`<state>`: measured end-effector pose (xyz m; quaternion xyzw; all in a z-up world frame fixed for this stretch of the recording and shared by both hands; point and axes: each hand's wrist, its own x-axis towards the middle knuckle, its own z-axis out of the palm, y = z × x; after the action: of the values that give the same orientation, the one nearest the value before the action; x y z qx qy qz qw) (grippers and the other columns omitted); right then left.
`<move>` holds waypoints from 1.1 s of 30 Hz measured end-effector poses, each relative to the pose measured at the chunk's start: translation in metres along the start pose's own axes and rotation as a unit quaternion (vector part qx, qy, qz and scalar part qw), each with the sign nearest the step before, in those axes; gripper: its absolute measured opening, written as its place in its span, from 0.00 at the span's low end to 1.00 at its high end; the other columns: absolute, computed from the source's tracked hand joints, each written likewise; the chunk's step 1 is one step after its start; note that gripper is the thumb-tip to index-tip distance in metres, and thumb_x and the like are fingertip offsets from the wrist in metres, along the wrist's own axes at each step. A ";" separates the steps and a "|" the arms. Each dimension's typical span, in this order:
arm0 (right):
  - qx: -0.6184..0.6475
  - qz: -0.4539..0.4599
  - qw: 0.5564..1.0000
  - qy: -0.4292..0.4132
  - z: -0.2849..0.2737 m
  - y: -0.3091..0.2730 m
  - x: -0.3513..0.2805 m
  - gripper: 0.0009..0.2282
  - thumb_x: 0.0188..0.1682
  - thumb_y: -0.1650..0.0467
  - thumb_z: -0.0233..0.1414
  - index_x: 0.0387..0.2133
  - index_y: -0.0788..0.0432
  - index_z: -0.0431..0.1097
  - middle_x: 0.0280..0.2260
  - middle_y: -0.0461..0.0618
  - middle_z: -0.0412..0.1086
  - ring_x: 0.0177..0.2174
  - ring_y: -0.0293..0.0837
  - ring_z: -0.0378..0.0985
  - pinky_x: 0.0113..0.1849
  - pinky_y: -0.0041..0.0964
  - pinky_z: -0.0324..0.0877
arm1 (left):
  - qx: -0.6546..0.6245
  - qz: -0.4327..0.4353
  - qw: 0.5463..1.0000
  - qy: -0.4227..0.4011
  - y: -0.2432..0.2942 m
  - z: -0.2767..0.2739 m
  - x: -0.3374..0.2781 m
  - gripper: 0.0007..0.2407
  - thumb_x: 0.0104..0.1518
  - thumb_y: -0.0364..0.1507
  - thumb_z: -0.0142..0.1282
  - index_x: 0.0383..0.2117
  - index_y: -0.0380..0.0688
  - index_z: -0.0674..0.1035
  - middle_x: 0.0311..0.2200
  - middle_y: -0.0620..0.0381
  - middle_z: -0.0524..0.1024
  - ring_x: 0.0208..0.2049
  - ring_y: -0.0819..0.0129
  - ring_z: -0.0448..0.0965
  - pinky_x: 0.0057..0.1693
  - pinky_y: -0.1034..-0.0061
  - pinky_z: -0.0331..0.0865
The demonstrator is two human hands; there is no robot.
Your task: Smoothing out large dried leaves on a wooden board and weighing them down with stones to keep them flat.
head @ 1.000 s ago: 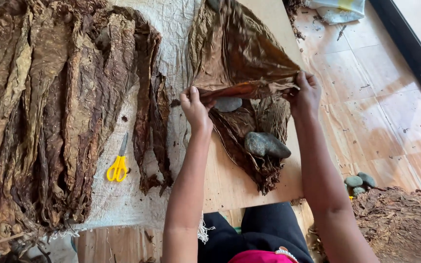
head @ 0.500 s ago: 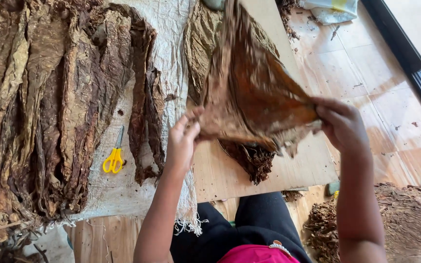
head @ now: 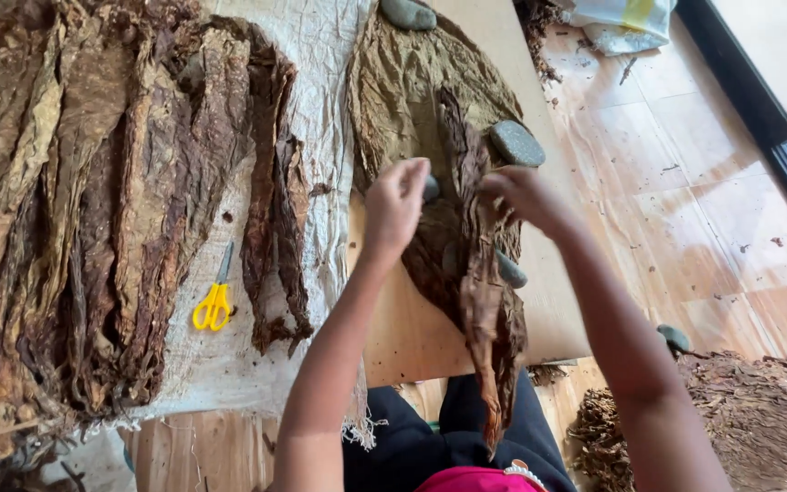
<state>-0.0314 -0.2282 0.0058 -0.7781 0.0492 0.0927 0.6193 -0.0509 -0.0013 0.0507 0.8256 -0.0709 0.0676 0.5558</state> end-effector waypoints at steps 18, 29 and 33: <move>0.171 -0.230 0.958 0.021 0.040 -0.049 -0.072 0.19 0.51 0.72 0.58 0.56 0.53 0.67 0.52 0.53 0.65 0.49 0.50 0.67 0.51 0.51 0.66 | -0.415 -0.113 0.903 -0.003 -0.014 0.027 0.000 0.09 0.59 0.28 0.63 0.36 0.37 0.76 0.32 0.41 0.81 0.29 0.56 0.85 0.29 0.56 0.82; -0.002 -0.151 0.977 0.150 0.023 0.032 -0.016 0.06 0.54 0.66 0.56 0.42 0.51 0.75 0.30 0.45 0.74 0.35 0.37 0.73 0.44 0.39 0.68 | -0.207 -0.140 0.966 0.066 -0.016 0.032 -0.017 0.33 0.65 0.44 0.50 0.67 0.27 0.59 0.68 0.26 0.52 0.71 0.39 0.46 0.74 0.48 0.40; -0.005 -0.127 0.950 0.284 -0.015 0.053 -0.006 0.09 0.56 0.63 0.52 0.45 0.51 0.74 0.35 0.64 0.74 0.44 0.63 0.76 0.50 0.59 0.66 | -0.159 -0.112 0.968 0.160 -0.075 0.028 0.008 0.23 0.68 0.40 0.48 0.60 0.30 0.69 0.61 0.30 0.65 0.68 0.42 0.57 0.73 0.53 0.46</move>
<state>-0.0457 -0.2547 -0.0404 -0.7750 0.1234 -0.2114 0.5827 -0.0283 0.0005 -0.0259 0.7080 0.1026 0.1239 0.6877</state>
